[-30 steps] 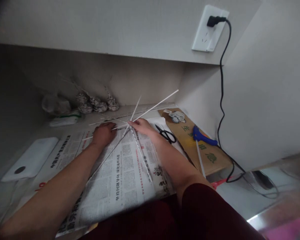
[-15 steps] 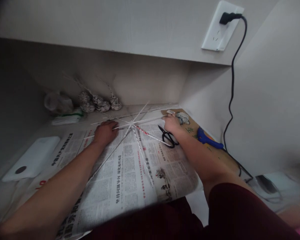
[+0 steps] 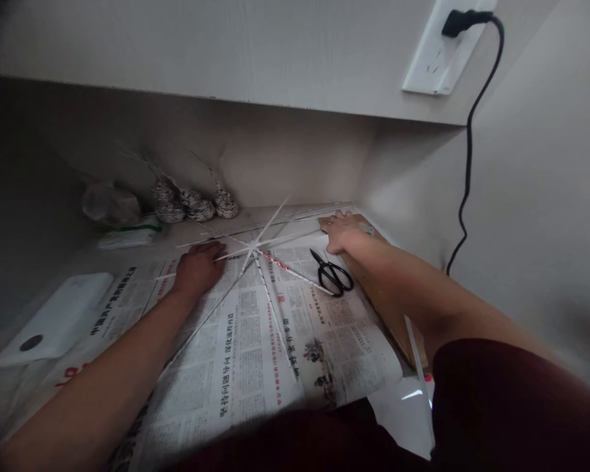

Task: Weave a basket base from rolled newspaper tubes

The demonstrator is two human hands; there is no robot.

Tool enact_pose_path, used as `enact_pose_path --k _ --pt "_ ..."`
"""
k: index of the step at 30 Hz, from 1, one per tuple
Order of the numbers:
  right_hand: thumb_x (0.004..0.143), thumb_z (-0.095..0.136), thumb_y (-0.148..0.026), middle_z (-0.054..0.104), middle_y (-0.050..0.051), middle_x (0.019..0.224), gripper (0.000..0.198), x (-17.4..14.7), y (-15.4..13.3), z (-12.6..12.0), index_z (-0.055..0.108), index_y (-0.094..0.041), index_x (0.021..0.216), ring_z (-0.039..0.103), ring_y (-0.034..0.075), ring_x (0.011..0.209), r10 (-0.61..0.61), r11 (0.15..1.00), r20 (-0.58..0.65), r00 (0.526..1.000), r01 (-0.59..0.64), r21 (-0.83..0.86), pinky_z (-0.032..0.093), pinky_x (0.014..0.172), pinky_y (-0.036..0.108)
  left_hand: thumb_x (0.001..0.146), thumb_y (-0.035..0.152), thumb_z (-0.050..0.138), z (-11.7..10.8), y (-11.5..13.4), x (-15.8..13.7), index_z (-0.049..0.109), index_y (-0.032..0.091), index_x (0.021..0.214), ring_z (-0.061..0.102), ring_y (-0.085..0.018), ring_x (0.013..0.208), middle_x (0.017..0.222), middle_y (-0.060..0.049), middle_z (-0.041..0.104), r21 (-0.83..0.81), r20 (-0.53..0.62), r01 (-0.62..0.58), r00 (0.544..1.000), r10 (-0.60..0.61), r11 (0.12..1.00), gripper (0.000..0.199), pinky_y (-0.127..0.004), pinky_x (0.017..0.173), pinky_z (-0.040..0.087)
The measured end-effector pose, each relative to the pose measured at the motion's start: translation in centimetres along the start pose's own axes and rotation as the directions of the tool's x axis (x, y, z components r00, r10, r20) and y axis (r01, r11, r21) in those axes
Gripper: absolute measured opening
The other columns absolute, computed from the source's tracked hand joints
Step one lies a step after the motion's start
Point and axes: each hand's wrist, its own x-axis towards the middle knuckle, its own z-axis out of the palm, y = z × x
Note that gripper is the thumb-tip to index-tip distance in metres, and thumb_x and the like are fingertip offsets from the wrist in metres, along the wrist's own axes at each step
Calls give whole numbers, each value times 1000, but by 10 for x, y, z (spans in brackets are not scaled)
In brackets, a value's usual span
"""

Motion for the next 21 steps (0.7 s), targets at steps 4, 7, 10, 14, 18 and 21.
enact_pose_path --k 4,7,10,14,18,21 --pt "60 68 -28 53 16 132 66 3 3 4 60 -19 126 39 38 125 30 998 14 999 -29 -51 29 100 52 92 33 39 -1 -1 -2 64 22 122 51 -29 121 133 -5 61 10 -6 13 1000 -13 1000 41 -45 94 45" --pt "64 66 -28 51 14 136 66 4 9 13 58 -23 129 39 36 126 40 999 4 999 -40 1 33 99 51 92 34 39 0 0 0 64 23 122 51 -31 120 133 -5 61 23 -7 30 1000 -30 999 40 -48 92 45" --pt "66 65 -26 50 12 140 65 6 12 17 58 -26 131 40 36 128 87 989 22 996 -89 122 34 99 49 92 34 39 0 3 2 64 23 120 51 -32 119 134 -6 60 45 -4 41 999 -40 998 40 -50 89 45" --pt "75 60 -28 58 12 133 48 7 5 9 65 -21 123 50 32 122 134 961 49 990 -142 236 39 96 41 92 32 38 -3 7 2 64 24 120 51 -31 119 134 -7 60 50 6 38 999 -38 998 39 -49 89 44" --pt "86 50 -34 68 10 120 37 4 -19 3 69 -21 115 61 26 109 148 938 36 988 -152 312 45 87 31 92 32 37 -4 8 3 64 23 119 50 -31 119 133 -7 60 50 18 48 999 -49 998 39 -49 88 44" --pt "88 49 -36 67 13 121 39 0 -43 6 66 -18 118 62 26 109 167 925 6 986 -159 345 45 87 30 92 31 37 -4 9 5 64 24 117 50 -32 118 134 -7 60 58 19 55 998 -56 997 38 -48 88 43"
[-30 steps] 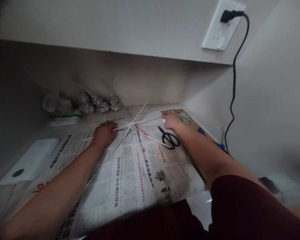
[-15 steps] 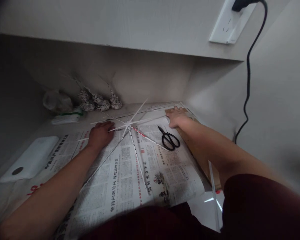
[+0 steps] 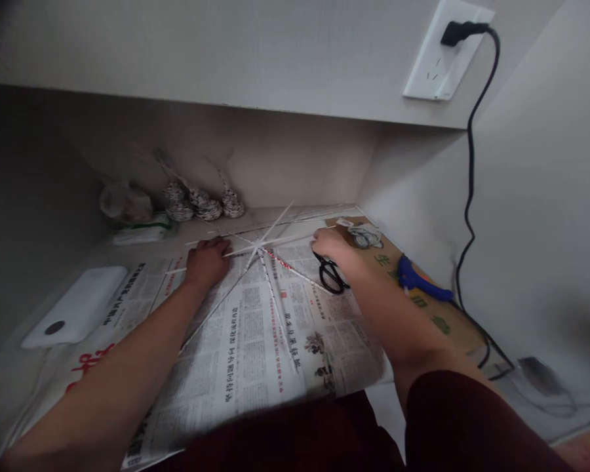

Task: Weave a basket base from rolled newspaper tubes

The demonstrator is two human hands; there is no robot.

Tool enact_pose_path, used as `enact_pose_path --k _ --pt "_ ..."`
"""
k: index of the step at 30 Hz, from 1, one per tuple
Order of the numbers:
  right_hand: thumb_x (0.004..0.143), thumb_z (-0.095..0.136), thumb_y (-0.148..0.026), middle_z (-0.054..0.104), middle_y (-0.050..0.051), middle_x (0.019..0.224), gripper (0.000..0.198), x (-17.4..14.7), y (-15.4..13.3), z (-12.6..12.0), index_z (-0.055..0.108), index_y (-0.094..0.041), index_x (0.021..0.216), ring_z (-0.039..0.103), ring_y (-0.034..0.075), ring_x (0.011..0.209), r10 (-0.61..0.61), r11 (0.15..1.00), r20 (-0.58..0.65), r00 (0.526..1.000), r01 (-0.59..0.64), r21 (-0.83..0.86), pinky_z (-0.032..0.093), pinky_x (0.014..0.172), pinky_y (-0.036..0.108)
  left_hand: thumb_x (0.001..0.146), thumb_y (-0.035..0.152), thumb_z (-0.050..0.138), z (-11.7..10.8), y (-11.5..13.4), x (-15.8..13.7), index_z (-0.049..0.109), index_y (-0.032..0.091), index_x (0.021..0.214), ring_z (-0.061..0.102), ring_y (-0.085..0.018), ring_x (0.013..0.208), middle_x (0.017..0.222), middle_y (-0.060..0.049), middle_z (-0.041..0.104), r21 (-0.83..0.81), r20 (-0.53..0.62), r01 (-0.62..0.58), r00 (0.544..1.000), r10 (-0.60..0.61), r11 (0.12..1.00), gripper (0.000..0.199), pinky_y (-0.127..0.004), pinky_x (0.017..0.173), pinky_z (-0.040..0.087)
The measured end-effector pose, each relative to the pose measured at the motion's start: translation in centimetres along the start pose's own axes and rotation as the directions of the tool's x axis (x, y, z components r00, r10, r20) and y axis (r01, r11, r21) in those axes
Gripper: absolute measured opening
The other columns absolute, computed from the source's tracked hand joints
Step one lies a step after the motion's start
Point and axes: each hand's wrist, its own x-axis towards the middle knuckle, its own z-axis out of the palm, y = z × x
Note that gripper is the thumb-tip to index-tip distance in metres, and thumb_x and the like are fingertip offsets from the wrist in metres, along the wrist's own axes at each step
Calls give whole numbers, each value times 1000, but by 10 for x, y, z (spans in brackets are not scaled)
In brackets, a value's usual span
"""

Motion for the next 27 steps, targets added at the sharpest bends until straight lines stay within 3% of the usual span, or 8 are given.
enact_pose_path --k 4,8,13,17,20,23,27 --pt "93 43 -29 60 21 126 42 -10 -16 16 57 -11 127 56 29 115 17 1000 -81 997 -15 18 40 94 36 92 31 37 2 1 3 65 23 115 50 -32 117 132 -8 60 6 5 3 1000 -3 1000 37 -47 86 43" --pt "96 36 -24 56 22 130 40 -11 -17 24 52 -10 130 52 29 120 8 999 -113 994 -3 53 37 97 38 91 32 38 6 2 6 66 23 113 50 -32 116 129 -9 62 -7 -11 15 1000 -15 1000 36 -46 87 42" --pt "95 40 -26 56 21 132 39 -1 -15 14 56 -13 128 51 30 122 71 991 -67 995 -63 118 39 94 40 91 33 38 7 3 8 67 23 112 50 -32 116 127 -10 62 -7 -9 29 1000 -29 1000 36 -46 87 42" --pt "95 40 -38 56 21 133 43 -9 -37 1 56 -15 129 52 33 121 142 979 -92 986 -126 163 40 93 44 91 31 38 4 4 7 68 21 109 52 -32 113 122 -12 64 6 10 33 999 -33 999 36 -44 87 42" --pt "95 41 -41 64 14 122 41 -27 -64 0 60 -19 124 56 29 114 38 961 -312 949 51 271 40 93 39 90 30 39 2 4 4 68 19 108 53 -31 112 119 -12 66 16 4 34 999 -34 999 36 -43 88 42" --pt "96 39 -32 68 11 112 34 -46 -86 11 65 -17 112 56 25 109 -110 908 -520 847 299 294 38 94 35 88 30 41 0 3 2 67 20 110 52 -31 113 120 -11 65 14 8 36 999 -36 999 35 -42 89 41" --pt "96 39 -27 69 10 103 32 -56 -101 29 68 -16 104 55 24 102 -331 813 -555 763 529 243 37 94 34 88 32 42 -3 -1 1 67 21 112 53 -31 113 119 -11 66 -7 25 22 999 -22 1000 36 -42 89 42"
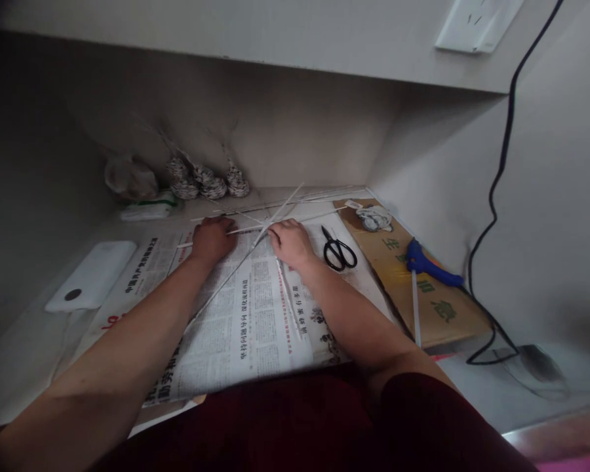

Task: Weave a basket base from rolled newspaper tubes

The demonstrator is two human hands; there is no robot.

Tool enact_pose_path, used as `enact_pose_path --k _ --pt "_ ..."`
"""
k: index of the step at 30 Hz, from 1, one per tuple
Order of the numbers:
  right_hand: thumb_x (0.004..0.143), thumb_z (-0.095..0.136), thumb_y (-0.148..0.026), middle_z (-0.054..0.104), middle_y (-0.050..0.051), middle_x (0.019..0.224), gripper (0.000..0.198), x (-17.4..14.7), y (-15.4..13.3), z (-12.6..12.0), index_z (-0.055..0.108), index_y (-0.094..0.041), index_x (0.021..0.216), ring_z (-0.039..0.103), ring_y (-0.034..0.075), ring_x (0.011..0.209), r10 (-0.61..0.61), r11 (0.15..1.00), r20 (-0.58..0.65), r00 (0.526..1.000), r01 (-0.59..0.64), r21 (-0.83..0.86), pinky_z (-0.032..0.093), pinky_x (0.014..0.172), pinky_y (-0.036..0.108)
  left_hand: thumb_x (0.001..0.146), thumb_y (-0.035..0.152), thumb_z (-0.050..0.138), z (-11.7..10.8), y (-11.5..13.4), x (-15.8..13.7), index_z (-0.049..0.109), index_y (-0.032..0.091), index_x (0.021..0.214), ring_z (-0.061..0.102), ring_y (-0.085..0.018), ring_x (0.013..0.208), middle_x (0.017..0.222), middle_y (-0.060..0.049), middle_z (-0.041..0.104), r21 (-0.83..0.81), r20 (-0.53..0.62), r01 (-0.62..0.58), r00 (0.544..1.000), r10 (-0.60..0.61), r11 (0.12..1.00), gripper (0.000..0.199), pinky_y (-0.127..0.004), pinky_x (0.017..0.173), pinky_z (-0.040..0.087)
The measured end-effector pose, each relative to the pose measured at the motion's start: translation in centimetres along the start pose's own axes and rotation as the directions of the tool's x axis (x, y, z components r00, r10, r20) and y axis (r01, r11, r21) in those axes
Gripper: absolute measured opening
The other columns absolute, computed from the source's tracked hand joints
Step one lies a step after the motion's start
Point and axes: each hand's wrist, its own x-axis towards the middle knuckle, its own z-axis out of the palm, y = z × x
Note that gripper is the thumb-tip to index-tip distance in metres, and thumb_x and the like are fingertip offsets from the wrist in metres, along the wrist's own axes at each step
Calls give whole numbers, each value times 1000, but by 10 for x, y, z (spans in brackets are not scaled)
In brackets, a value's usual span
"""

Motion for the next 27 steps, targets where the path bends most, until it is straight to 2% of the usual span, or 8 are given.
enact_pose_path --k 3,5,11,16,27 --pt "97 39 -28 68 10 102 32 0 -1 8 68 -16 103 54 23 100 -97 993 21 995 95 69 38 93 33 88 34 44 -1 -3 2 67 22 112 53 -31 112 117 -10 67 -21 -3 -2 1000 2 1000 36 -42 89 42" --pt "97 40 -27 68 9 102 30 2 0 11 68 -16 102 54 23 100 -119 988 23 993 116 99 38 93 33 88 35 44 -1 -5 4 67 21 112 53 -32 112 118 -10 67 -28 -6 8 1000 -8 1000 37 -43 89 42" --pt "96 41 -25 67 9 102 29 7 12 20 68 -16 102 55 22 100 -61 995 46 997 58 77 38 93 32 88 31 42 5 -2 13 68 19 110 52 -33 112 117 -13 66 -6 -18 4 1000 -4 1000 36 -44 89 41" --pt "94 42 -23 67 10 102 28 14 21 25 68 -16 102 54 23 99 -73 997 99 992 70 29 38 91 32 88 28 41 10 2 24 69 17 110 52 -33 112 114 -15 67 -5 -27 7 1000 -7 1000 37 -45 89 41" --pt "94 41 -22 66 11 103 29 28 29 32 68 -15 103 53 24 100 -88 996 89 992 89 -12 38 89 33 89 31 41 15 -2 41 68 15 112 52 -34 113 115 -16 65 -18 -36 21 999 -21 1000 39 -44 92 41"
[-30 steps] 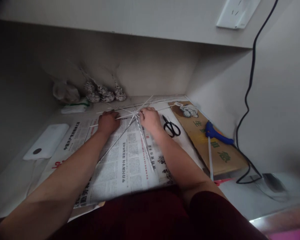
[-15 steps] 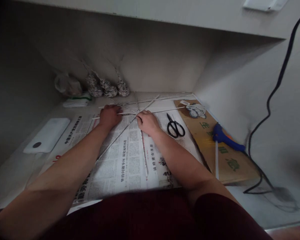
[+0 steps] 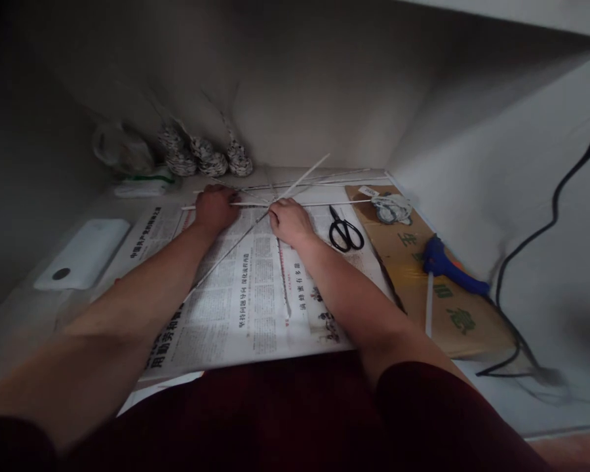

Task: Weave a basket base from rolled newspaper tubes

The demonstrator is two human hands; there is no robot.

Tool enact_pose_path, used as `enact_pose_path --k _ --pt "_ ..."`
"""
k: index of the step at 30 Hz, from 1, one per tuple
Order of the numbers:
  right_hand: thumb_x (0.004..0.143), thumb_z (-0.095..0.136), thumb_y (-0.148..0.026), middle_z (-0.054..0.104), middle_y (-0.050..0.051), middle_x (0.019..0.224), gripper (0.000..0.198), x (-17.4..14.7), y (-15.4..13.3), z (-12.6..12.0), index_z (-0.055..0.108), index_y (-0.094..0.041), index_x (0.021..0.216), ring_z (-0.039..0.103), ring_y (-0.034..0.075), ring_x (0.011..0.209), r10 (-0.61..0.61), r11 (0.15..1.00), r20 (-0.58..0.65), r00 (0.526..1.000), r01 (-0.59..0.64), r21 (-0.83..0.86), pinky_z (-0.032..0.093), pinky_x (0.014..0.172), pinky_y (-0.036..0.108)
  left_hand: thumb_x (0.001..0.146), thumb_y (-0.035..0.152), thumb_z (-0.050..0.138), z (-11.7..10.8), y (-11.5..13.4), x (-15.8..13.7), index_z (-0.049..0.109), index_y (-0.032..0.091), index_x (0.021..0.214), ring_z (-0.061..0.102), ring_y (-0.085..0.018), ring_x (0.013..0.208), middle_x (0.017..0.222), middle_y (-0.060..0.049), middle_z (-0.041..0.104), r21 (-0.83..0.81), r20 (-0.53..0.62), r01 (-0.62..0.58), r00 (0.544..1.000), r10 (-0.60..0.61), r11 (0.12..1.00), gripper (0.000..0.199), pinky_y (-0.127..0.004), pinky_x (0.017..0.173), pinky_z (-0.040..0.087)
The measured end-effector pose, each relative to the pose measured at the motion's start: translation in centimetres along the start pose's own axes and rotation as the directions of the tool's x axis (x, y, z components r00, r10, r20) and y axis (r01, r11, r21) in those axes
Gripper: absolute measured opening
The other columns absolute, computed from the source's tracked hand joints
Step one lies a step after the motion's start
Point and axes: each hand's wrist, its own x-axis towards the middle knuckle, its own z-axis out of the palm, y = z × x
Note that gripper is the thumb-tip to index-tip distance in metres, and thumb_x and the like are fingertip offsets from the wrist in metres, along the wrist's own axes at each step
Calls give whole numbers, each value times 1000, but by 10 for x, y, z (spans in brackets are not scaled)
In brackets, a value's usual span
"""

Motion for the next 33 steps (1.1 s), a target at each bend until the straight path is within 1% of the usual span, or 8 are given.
enact_pose_path --k 5,12,18,21,24,27,30,33 --pt "93 41 -22 66 11 104 30 -2 -3 -2 68 -15 104 55 25 100 29 1000 2 1000 -29 -3 39 88 33 89 28 40 -7 3 -6 67 17 113 49 -34 118 115 -15 65 -3 38 19 999 -19 1000 38 -47 99 35" --pt "95 39 -27 67 9 103 32 -3 -4 -9 68 -17 104 59 23 97 88 996 2 996 -88 25 40 84 30 85 32 51 -29 -2 -24 57 19 131 52 -34 118 124 -14 63 31 114 -35 993 31 999 49 -47 100 35" --pt "96 39 -30 69 9 104 33 -20 -24 -60 67 -16 105 59 23 100 174 983 -53 983 -170 71 39 86 31 82 34 58 -63 3 -58 56 22 132 46 -37 124 135 -11 57 45 119 -7 993 2 999 52 -52 104 34" --pt "96 42 -34 71 6 98 30 -50 -55 -87 68 -20 103 61 22 91 105 981 61 993 -113 156 42 80 31 86 33 55 -89 15 -98 57 21 132 48 -35 124 136 -11 56 -20 118 -123 985 124 992 47 -50 104 36" --pt "94 48 -35 70 4 94 24 -84 -84 -96 68 -22 96 61 21 91 -115 967 187 976 67 245 44 83 33 93 30 45 -113 29 -154 62 22 125 55 -28 118 130 -8 61 -161 136 -331 926 353 930 37 -45 102 41" --pt "93 49 -28 70 7 96 20 -112 -100 -97 68 -22 97 61 24 97 -129 969 210 969 78 234 44 88 39 95 32 43 -124 37 -213 57 25 131 52 -25 123 136 -6 58 -226 81 -489 852 517 842 39 -44 104 43" --pt "95 46 -29 67 8 112 27 -137 -106 -101 64 -26 114 58 25 108 -94 968 200 975 43 247 45 93 42 95 30 45 -116 32 -251 42 26 145 39 -24 137 148 -5 47 -210 70 -660 726 685 721 50 -42 109 39" --pt "94 47 -40 56 4 137 42 -161 -105 -103 51 -35 136 45 24 131 -155 961 241 958 89 263 38 107 45 95 36 47 -98 18 -260 28 29 151 30 -26 143 155 -5 35 -123 127 -709 682 720 694 60 -44 112 35"
